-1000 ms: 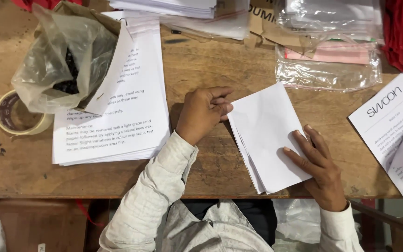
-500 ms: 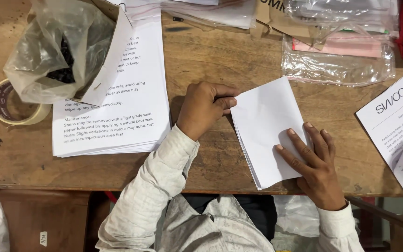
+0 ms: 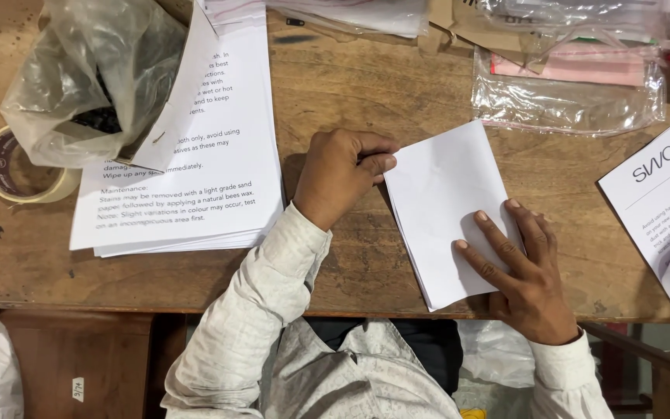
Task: The person folds printed instruction sheets in half on a wooden workbench, pressing the creases flat and stacking the folded sheets. They then pick up a red fabric pouch, place a folded sheet inside it, and set the pouch with a phone-like item on the stack before returning to folding more sheets.
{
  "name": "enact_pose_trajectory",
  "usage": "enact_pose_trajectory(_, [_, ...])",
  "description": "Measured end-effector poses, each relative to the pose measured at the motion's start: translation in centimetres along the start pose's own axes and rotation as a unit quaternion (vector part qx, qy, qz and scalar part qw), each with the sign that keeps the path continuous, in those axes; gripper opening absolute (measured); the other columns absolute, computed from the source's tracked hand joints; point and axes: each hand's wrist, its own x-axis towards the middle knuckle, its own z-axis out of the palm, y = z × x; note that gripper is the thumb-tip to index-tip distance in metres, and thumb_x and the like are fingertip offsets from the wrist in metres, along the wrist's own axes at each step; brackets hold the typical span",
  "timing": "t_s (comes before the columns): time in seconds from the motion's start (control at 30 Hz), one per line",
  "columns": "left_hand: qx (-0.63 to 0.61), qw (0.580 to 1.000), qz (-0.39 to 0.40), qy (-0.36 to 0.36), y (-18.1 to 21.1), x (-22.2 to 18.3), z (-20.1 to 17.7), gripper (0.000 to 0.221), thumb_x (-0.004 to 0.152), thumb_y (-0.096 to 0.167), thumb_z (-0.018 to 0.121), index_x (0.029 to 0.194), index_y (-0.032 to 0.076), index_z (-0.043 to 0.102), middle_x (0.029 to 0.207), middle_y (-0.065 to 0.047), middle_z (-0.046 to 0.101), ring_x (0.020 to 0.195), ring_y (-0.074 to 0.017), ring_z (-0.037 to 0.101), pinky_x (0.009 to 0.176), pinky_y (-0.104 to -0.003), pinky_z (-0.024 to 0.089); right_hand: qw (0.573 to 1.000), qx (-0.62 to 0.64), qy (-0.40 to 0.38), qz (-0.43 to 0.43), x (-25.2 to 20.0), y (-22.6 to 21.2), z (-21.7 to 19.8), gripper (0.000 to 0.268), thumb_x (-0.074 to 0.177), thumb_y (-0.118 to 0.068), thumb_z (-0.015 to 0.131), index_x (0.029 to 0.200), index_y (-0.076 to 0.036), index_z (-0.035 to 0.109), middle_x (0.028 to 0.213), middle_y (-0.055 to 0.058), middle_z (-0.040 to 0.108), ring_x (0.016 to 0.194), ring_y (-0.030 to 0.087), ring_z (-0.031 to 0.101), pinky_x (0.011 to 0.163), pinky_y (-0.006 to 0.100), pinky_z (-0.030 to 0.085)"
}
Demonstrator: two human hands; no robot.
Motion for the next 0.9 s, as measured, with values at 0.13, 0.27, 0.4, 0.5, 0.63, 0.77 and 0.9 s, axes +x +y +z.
enact_pose_trajectory(0.13, [0.044,0.997,0.066,0.016,-0.3,-0.2,0.0,0.017,0.087,0.011,0.078,0.102,0.005,0.08,0.088,-0.009,0.081,0.071,-0.0125,0.077,0.067,-0.025,0.062,0.999,0.031,-0.024,-0.011,0.0,0.3,-0.3,0.073,0.064,-0.005,0.058,0.133,-0.024,0.067,0.153,0.008,0.054,0.149,0.035,0.041,0.128,0.062,0.024])
enact_pose_trajectory(0.27, [0.073,0.993,0.084,0.038,-0.3,-0.4,0.1,0.016,0.085,0.01,0.078,0.1,0.005,0.081,0.089,-0.009,0.08,0.07,-0.0134,0.077,0.067,-0.025,0.061,0.996,0.072,-0.045,-0.031,0.4,-0.2,-1.1,0.066,0.079,-0.04,0.056,0.14,-0.016,0.06,0.155,0.013,0.049,0.151,0.034,0.037,0.127,0.062,0.018])
enact_pose_trajectory(0.4, [0.089,0.989,0.104,0.056,-0.1,-0.6,0.4,0.014,0.083,0.006,0.076,0.096,0.006,0.081,0.087,-0.008,0.08,0.069,-0.0132,0.077,0.066,-0.025,0.062,0.966,0.23,-0.116,-0.029,-0.1,1.0,-3.0,0.079,0.095,-0.067,0.035,0.149,-0.013,0.052,0.163,0.016,0.042,0.157,0.035,0.031,0.128,0.064,0.01])
enact_pose_trajectory(0.5, [0.126,0.984,0.115,0.06,0.4,-0.7,0.4,0.015,0.079,0.001,0.073,0.091,0.005,0.081,0.082,-0.007,0.079,0.063,-0.0143,0.074,0.062,-0.027,0.06,0.962,0.228,-0.145,0.025,0.5,4.0,-2.8,0.088,0.099,-0.07,0.021,0.155,-0.006,0.042,0.166,0.021,0.035,0.158,0.04,0.022,0.124,0.06,0.011])
enact_pose_trajectory(0.63, [0.14,0.977,0.144,0.071,0.6,-1.1,0.5,0.015,0.077,-0.001,0.073,0.089,0.005,0.08,0.08,-0.005,0.078,0.063,-0.0148,0.074,0.06,-0.027,0.058,0.984,0.091,-0.15,-0.038,7.0,3.0,-2.2,0.081,0.105,-0.059,0.027,0.155,0.003,0.035,0.164,0.027,0.032,0.153,0.044,0.024,0.122,0.058,0.014])
enact_pose_trajectory(0.77, [0.179,0.971,0.146,0.069,0.6,-1.5,0.7,0.013,0.076,0.001,0.072,0.087,0.005,0.078,0.082,-0.005,0.076,0.065,-0.0189,0.072,0.061,-0.033,0.057,0.993,0.039,-0.098,-0.056,8.9,3.5,0.4,0.073,0.106,-0.051,0.037,0.152,0.005,0.039,0.162,0.025,0.036,0.154,0.039,0.026,0.127,0.053,0.019])
enact_pose_trajectory(0.9, [0.189,0.967,0.161,0.06,0.2,-1.5,0.8,0.013,0.076,0.003,0.071,0.087,0.006,0.076,0.086,-0.007,0.071,0.072,-0.0241,0.07,0.064,-0.037,0.055,0.997,0.031,-0.04,-0.053,9.5,3.5,1.4,0.074,0.109,-0.053,0.039,0.153,0.008,0.04,0.161,0.027,0.04,0.154,0.041,0.029,0.126,0.055,0.022])
